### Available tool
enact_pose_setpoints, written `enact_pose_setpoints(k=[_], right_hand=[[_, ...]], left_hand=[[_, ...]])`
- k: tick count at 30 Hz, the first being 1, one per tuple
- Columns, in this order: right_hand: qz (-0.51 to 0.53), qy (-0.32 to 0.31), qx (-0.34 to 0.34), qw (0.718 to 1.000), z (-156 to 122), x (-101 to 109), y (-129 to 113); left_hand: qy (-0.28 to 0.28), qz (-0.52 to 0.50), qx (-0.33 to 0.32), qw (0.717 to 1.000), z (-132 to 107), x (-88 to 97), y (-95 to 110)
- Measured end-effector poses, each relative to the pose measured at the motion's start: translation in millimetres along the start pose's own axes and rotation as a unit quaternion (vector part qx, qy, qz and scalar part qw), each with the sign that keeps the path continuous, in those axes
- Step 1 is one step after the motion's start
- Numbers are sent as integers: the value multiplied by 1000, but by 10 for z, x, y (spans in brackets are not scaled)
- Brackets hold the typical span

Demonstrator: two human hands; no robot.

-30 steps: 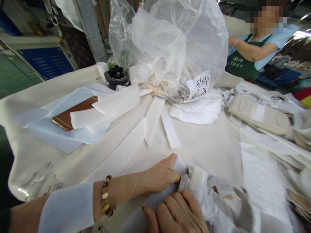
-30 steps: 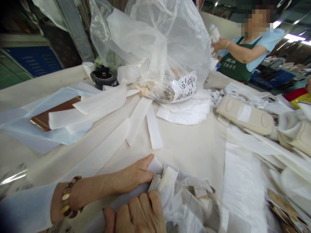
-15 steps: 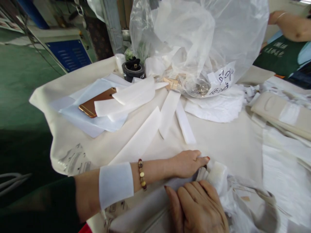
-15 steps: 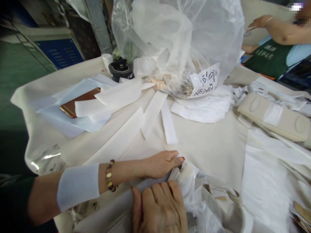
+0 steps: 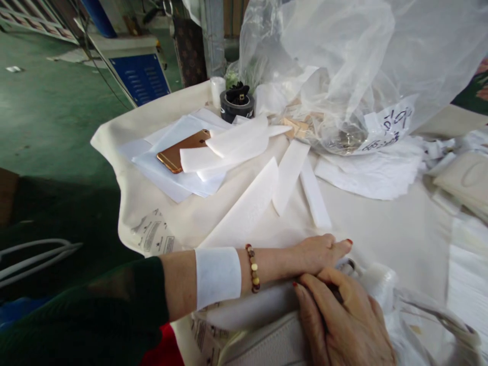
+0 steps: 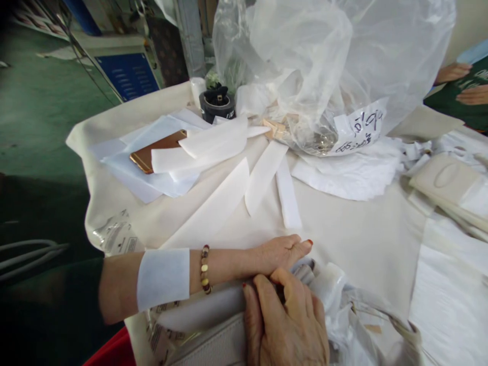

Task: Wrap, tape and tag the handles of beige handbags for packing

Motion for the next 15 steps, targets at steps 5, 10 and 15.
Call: enact_pose_setpoints(k=[5, 10, 15], right_hand=[[-41, -43, 34, 998, -48, -49, 72], [-56, -100, 59, 992, -75, -68, 105], [-49, -90, 52, 993, 50, 13, 63]], left_hand=[[-70, -49, -48, 995, 8, -2, 75], [-112, -71, -80, 988, 19, 13, 71], [-75, -9, -68, 995, 53, 25, 120]])
Point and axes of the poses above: each hand's wrist, its own z-axis towards the middle knuckle, its own x-axis out of the back of the hand, y = z × x, the point moved 5 cm from there along z, towards the middle knuckle, and after that the axes turned 2 degrees about -y, right-handed, at the moved point
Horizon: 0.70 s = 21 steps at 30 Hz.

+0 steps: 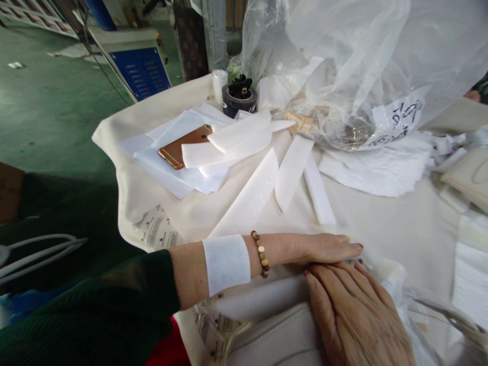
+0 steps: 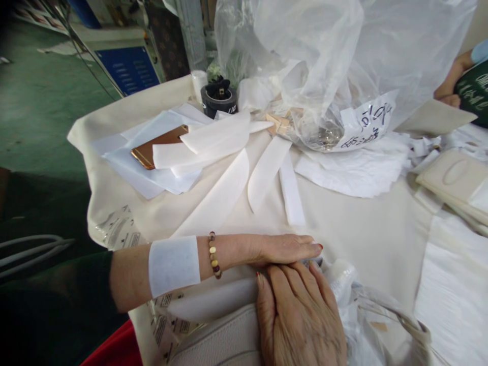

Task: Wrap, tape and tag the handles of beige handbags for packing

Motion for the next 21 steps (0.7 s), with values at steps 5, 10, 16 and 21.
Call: enact_pose_setpoints(k=[5, 10, 16, 21], right_hand=[[-3, 9, 5, 1000, 1, 12, -9], [43, -1, 11, 999, -74, -56, 3], [48, 23, -15, 998, 10, 32, -25], [53, 38, -24, 998, 64, 51, -44]], left_hand=[[97, 84, 10, 992, -445, 103, -19], [121, 186, -127, 967, -1433, 113, -211], [48, 410, -273, 869, -1956, -79, -306], [-3, 405, -287, 868, -1815, -69, -301]])
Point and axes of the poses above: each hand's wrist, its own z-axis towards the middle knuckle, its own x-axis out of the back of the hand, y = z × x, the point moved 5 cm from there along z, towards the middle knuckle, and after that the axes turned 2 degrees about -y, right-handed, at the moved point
